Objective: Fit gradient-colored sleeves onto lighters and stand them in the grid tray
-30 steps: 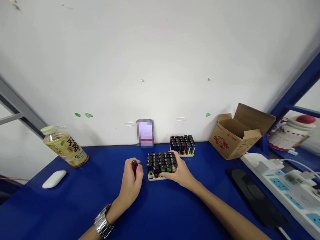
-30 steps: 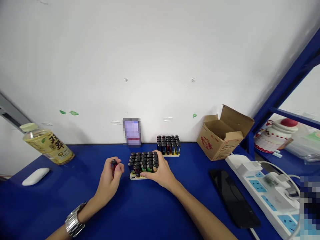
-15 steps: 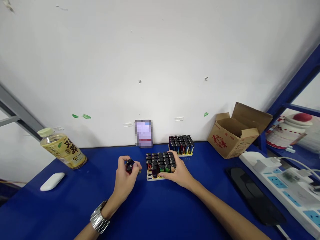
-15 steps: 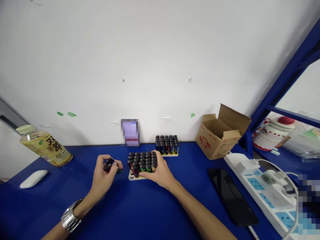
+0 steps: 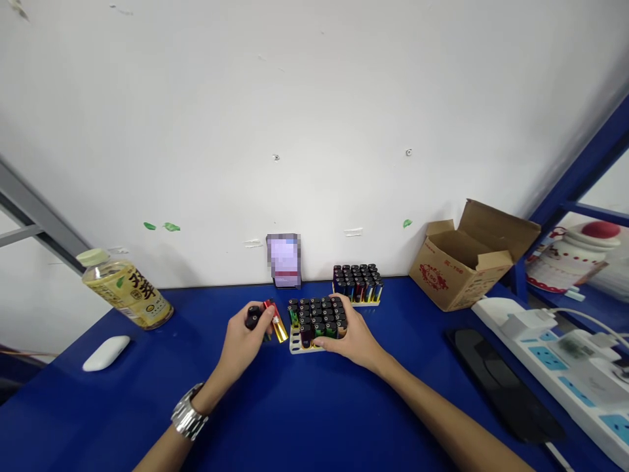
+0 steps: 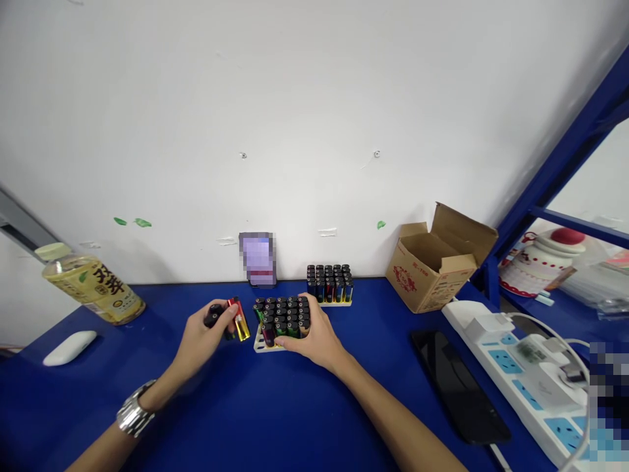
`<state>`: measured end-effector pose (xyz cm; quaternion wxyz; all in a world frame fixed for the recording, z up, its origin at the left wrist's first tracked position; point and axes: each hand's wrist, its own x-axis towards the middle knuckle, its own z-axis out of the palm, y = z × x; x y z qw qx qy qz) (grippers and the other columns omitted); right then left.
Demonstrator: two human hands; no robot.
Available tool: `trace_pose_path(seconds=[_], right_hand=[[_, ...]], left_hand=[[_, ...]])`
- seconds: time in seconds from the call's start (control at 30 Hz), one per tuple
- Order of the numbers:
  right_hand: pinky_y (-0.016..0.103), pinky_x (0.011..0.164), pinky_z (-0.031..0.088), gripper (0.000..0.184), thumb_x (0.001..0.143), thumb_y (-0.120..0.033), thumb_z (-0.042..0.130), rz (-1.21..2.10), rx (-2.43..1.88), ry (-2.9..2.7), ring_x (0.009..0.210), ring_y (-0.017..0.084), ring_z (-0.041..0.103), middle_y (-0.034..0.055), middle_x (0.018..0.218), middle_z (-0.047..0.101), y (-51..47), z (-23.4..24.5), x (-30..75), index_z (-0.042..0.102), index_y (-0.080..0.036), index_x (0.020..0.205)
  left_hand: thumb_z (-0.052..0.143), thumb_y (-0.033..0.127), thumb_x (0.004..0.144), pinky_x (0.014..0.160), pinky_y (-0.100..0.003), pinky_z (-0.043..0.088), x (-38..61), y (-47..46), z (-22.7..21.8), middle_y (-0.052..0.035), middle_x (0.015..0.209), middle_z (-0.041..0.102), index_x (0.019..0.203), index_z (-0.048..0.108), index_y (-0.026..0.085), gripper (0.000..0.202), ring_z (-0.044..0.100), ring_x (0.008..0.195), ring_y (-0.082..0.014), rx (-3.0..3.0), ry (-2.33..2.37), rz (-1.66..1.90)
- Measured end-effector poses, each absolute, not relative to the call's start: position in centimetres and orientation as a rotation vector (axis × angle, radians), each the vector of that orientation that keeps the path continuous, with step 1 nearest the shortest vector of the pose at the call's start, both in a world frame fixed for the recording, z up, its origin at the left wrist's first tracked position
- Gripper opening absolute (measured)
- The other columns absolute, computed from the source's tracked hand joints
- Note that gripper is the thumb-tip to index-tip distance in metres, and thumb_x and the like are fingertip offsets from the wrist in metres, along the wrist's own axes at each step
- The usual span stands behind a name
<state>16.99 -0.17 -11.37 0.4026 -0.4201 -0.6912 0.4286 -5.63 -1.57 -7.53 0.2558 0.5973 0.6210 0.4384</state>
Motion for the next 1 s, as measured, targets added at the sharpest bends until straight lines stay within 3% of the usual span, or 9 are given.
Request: trace_pose_path(seconds=[0.1,0.17,0.3,0.43,0.6,0.77,0.87,1.0], right_hand=[[0.044,0.093,0.046,0.071,0.074,-0.037,0.065,0.826,-1.067,-1.738,0.112,0.026,0.054,0.0120,0.124,0.054,-0.4,-11.2,17.1,0.028,-0.021,0.133],[0.046,0.096,0.042,0.058,0.079,-0.036,0.057,0.568,-1.046,-1.704,0.115,0.028,0.050,0.0146,0.125,0.051,-0.6,-10.1,16.8,0.033,-0.018,0.130],[0.040,0.088,0.045,0.021,0.081,-0.027,0.053,0.336,-1.073,-1.961,0.099,0.024,0.054,0.0092,0.097,0.062,-0.2,-5.9,14.8,0.057,-0.018,0.099],[0.043,0.083,0.045,0.028,0.075,-0.034,0.062,0.278,-1.252,-2.457,0.100,0.030,0.053,0.0123,0.094,0.065,1.6,-2.4,11.5,0.063,-0.014,0.096],[0.033,0.068,0.045,0.011,0.069,-0.016,0.067,0.299,-1.420,-2.737,0.086,0.027,0.061,0.0132,0.082,0.066,3.3,-1.1,9.5,0.066,-0.013,0.079],[0.029,0.058,0.043,0.019,0.078,-0.029,0.061,0.331,-1.366,-2.567,0.077,0.024,0.062,0.0124,0.079,0.065,3.0,0.4,9.4,0.066,-0.013,0.086],[0.026,0.049,0.039,0.020,0.074,-0.033,0.063,0.577,-1.270,-2.603,0.067,0.020,0.061,0.0084,0.070,0.064,3.7,0.5,8.2,0.066,-0.014,0.077],[0.023,0.044,0.038,0.018,0.067,-0.032,0.069,0.957,-1.299,-2.672,0.066,0.019,0.061,0.0085,0.075,0.067,5.4,-0.9,5.3,0.062,-0.015,0.064]], left_hand=[[0.050,0.048,0.077,0.048,-0.024,0.038,-7.4,-0.8,-7.0,0.0029,0.046,0.055,0.058,0.052,0.019,0.035,0.050,0.044,-0.0129,1.626,1.809,0.876],[0.050,0.046,0.075,0.047,-0.024,0.037,-8.1,-0.5,-7.1,0.0025,0.045,0.057,0.057,0.052,0.019,0.032,0.052,0.042,-0.0141,1.665,1.868,0.635],[0.047,0.044,0.075,0.048,-0.025,0.036,-8.1,-0.4,-7.7,0.0004,0.052,0.063,0.061,0.051,0.020,0.028,0.056,0.046,-0.0161,1.767,1.901,0.398],[0.043,0.038,0.080,0.054,-0.026,0.037,-7.9,-0.6,-8.1,-0.0031,0.065,0.065,0.072,0.052,0.020,0.022,0.061,0.061,-0.0192,1.917,1.976,0.341],[0.037,0.030,0.085,0.068,-0.029,0.043,-8.5,-0.9,-8.4,-0.0107,0.083,0.065,0.086,0.056,0.016,0.023,0.064,0.080,-0.0229,2.056,2.088,0.221],[0.035,0.030,0.089,0.065,-0.033,0.045,-8.6,-1.4,-8.3,-0.0131,0.090,0.065,0.094,0.057,0.016,0.027,0.065,0.082,-0.0279,2.088,2.258,0.006],[0.034,0.031,0.090,0.065,-0.035,0.045,-8.7,-1.5,-8.1,-0.0127,0.088,0.066,0.093,0.058,0.016,0.029,0.065,0.084,-0.0303,2.097,2.319,-0.081],[0.036,0.035,0.090,0.067,-0.035,0.046,-10.1,-1.1,-8.2,-0.0129,0.087,0.066,0.095,0.062,0.016,0.032,0.064,0.085,-0.0298,2.136,2.351,-0.087]])
